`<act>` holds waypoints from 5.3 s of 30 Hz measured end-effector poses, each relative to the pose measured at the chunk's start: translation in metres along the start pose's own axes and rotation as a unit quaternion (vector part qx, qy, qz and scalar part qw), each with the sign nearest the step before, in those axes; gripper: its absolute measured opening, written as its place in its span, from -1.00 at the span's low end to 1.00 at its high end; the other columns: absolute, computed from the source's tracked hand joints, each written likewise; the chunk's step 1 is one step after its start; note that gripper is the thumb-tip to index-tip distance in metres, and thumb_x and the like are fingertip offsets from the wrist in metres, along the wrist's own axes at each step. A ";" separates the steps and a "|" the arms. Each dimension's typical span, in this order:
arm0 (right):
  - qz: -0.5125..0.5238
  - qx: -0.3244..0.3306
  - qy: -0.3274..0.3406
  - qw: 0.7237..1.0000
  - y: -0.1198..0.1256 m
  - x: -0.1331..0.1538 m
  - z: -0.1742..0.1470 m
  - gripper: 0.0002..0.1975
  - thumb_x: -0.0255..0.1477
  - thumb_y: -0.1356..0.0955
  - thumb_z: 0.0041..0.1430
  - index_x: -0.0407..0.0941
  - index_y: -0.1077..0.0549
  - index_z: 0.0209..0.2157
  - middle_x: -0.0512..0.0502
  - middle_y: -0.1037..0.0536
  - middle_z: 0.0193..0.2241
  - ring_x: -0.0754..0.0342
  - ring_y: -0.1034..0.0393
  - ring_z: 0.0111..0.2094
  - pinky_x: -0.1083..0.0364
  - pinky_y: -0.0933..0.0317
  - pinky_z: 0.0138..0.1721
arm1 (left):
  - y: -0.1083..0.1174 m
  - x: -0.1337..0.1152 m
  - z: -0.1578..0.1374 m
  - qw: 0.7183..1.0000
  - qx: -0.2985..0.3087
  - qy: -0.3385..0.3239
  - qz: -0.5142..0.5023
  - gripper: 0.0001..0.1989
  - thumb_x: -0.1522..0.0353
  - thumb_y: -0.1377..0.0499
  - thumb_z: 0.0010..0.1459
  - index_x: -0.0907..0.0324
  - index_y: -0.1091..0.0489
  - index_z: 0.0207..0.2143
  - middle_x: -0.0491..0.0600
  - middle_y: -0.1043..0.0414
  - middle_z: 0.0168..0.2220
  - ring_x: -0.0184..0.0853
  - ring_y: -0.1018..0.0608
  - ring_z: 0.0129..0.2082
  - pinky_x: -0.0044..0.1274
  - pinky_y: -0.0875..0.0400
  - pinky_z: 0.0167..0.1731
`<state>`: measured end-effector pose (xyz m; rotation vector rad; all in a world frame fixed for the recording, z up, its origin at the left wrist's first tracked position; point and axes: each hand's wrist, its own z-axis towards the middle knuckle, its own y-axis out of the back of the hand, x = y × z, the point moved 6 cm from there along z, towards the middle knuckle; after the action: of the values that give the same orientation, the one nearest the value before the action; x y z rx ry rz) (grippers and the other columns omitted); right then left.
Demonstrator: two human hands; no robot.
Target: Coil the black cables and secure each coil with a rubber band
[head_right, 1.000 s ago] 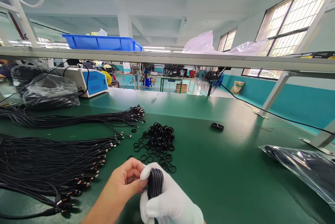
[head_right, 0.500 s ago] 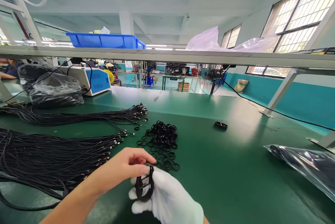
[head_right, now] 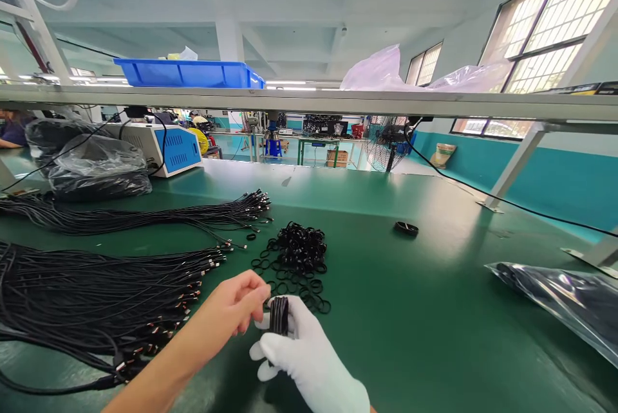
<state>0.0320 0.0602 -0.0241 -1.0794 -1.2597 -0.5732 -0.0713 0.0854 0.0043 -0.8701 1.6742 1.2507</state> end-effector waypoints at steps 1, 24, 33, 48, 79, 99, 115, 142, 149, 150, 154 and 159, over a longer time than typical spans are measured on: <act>0.009 0.018 0.008 1.000 -0.001 0.001 0.001 -0.60 -0.33 -0.41 -0.10 -0.18 -0.28 -0.21 -0.14 -0.37 -0.26 0.01 -0.37 -0.32 0.08 -0.25 -0.40 | -0.003 0.002 -0.004 0.999 0.020 0.010 -0.035 -0.77 0.20 -0.06 0.08 0.19 -0.27 -0.43 -0.16 -0.29 -0.55 -0.45 -0.27 -0.59 -0.61 -0.11 -0.60; 0.095 0.076 -0.059 0.991 -0.003 -0.021 0.005 -0.50 -0.53 -0.54 -0.39 -0.19 -0.37 -0.31 -0.01 -0.40 -0.37 0.09 -0.35 -0.37 0.15 -0.23 -0.39 | -0.007 0.009 -0.035 0.931 -0.163 -0.262 0.193 -0.59 0.63 0.02 0.00 0.07 -0.34 -0.16 -0.09 -0.40 -0.24 -0.38 -0.48 -0.32 -0.56 -0.37 -0.31; 0.090 0.081 -0.066 0.990 -0.006 -0.021 0.008 -0.44 -0.58 -0.55 -0.49 -0.18 -0.39 -0.31 0.03 -0.42 -0.39 0.01 -0.37 -0.29 0.04 -0.23 -0.23 | -0.005 0.003 -0.039 0.892 -0.243 -0.311 0.221 -0.66 0.61 -0.01 -0.03 0.12 -0.47 -0.31 -0.12 -0.50 -0.40 -0.38 -0.55 -0.42 -0.60 -0.42 -0.42; 0.257 0.196 -0.056 0.945 -0.002 -0.021 -0.002 -0.43 -0.29 -0.46 -0.08 -0.21 -0.33 -0.04 -0.20 -0.45 -0.22 0.02 -0.41 -0.26 0.09 -0.28 -0.30 | 0.017 0.004 -0.020 0.985 -0.141 -0.095 0.039 -0.87 0.37 -0.11 0.07 0.11 -0.44 -0.32 -0.11 -0.45 -0.40 -0.32 -0.47 -0.36 -0.52 -0.34 -0.32; 0.159 0.153 -0.046 0.974 -0.008 -0.025 0.004 -0.48 -0.49 -0.50 -0.22 -0.22 -0.37 -0.14 -0.10 -0.42 -0.33 0.07 -0.40 -0.34 0.15 -0.32 -0.39 | 0.002 0.007 -0.018 0.967 -0.173 -0.112 0.152 -0.73 0.60 -0.05 -0.09 0.13 -0.47 -0.47 -0.14 -0.51 -0.48 -0.34 -0.51 -0.46 -0.54 -0.38 -0.43; 0.143 0.117 -0.044 0.982 -0.008 -0.023 0.004 -0.46 -0.49 -0.51 -0.29 -0.24 -0.38 -0.17 -0.10 -0.43 -0.33 0.07 -0.41 -0.39 0.14 -0.32 -0.44 | 0.000 0.001 -0.016 0.960 -0.140 -0.164 0.178 -0.70 0.63 0.00 -0.05 0.14 -0.45 -0.44 -0.11 -0.46 -0.44 -0.34 -0.49 -0.42 -0.53 -0.34 -0.41; 0.160 0.156 -0.074 0.972 -0.010 -0.026 0.002 -0.52 -0.55 -0.48 -0.26 -0.23 -0.31 -0.22 -0.12 -0.49 -0.42 0.09 -0.43 -0.43 0.16 -0.35 -0.42 | -0.006 0.014 -0.029 0.998 0.048 -0.046 0.015 -0.86 0.41 -0.04 0.05 0.17 -0.26 -0.56 -0.20 -0.23 -0.58 -0.41 -0.28 -0.52 -0.61 -0.14 -0.51; -0.074 -0.012 -0.099 0.992 0.002 -0.021 -0.002 -0.54 -0.46 -0.36 -0.15 -0.22 -0.29 -0.12 -0.06 -0.47 -0.47 0.14 -0.34 -0.56 0.14 -0.20 -0.47 | 0.019 0.038 -0.001 0.988 0.016 -0.089 -0.126 -0.70 0.34 -0.21 0.01 0.16 -0.43 -0.15 0.03 -0.45 -0.14 -0.19 -0.44 -0.10 -0.41 -0.27 -0.04; -0.193 -0.132 0.003 0.972 0.064 0.009 0.011 -0.53 -0.24 -0.28 0.03 -0.18 -0.31 -0.04 -0.14 -0.49 -0.34 0.02 -0.40 -0.35 0.09 -0.27 -0.32 | 0.060 0.050 -0.019 0.989 -0.141 -0.041 -0.032 -0.71 0.16 -0.11 0.08 0.14 -0.40 -0.23 0.00 -0.47 -0.20 -0.23 -0.49 -0.21 -0.42 -0.34 -0.13; -0.277 -0.188 0.006 0.942 0.090 0.018 0.013 -0.52 -0.22 -0.24 0.07 -0.14 -0.28 0.01 -0.13 -0.50 -0.30 0.00 -0.41 -0.31 0.09 -0.28 -0.31 | 0.072 0.053 -0.025 0.986 -0.158 -0.041 0.022 -0.71 0.15 -0.11 0.08 0.12 -0.39 -0.22 -0.01 -0.47 -0.20 -0.22 -0.48 -0.20 -0.42 -0.33 -0.12; -0.469 -0.370 -0.049 0.800 0.199 0.041 0.006 -0.44 -0.18 -0.23 0.01 -0.12 -0.27 0.05 -0.27 -0.45 -0.11 -0.17 -0.37 -0.18 -0.05 -0.21 -0.16 | 0.149 0.081 -0.064 0.943 -0.274 0.021 0.186 -0.65 0.05 -0.07 0.05 0.04 -0.38 -0.21 -0.07 -0.49 -0.20 -0.19 -0.47 -0.16 -0.44 -0.32 -0.14; -0.560 -0.450 -0.115 0.686 0.289 0.033 -0.010 -0.48 -0.27 -0.19 0.04 -0.17 -0.34 0.02 -0.51 -0.41 -0.12 -0.37 -0.29 -0.12 -0.21 -0.09 -0.13 | 0.217 0.138 -0.123 0.888 -0.270 0.157 0.338 -0.66 -0.01 -0.03 0.03 0.00 -0.39 -0.43 -0.15 -0.50 -0.41 -0.21 -0.51 -0.35 -0.45 -0.36 -0.30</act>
<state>0.2886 0.1815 -0.0866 -1.0295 -1.8719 -2.2454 -0.3463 0.0169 -0.0244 -0.8614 2.0114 2.2289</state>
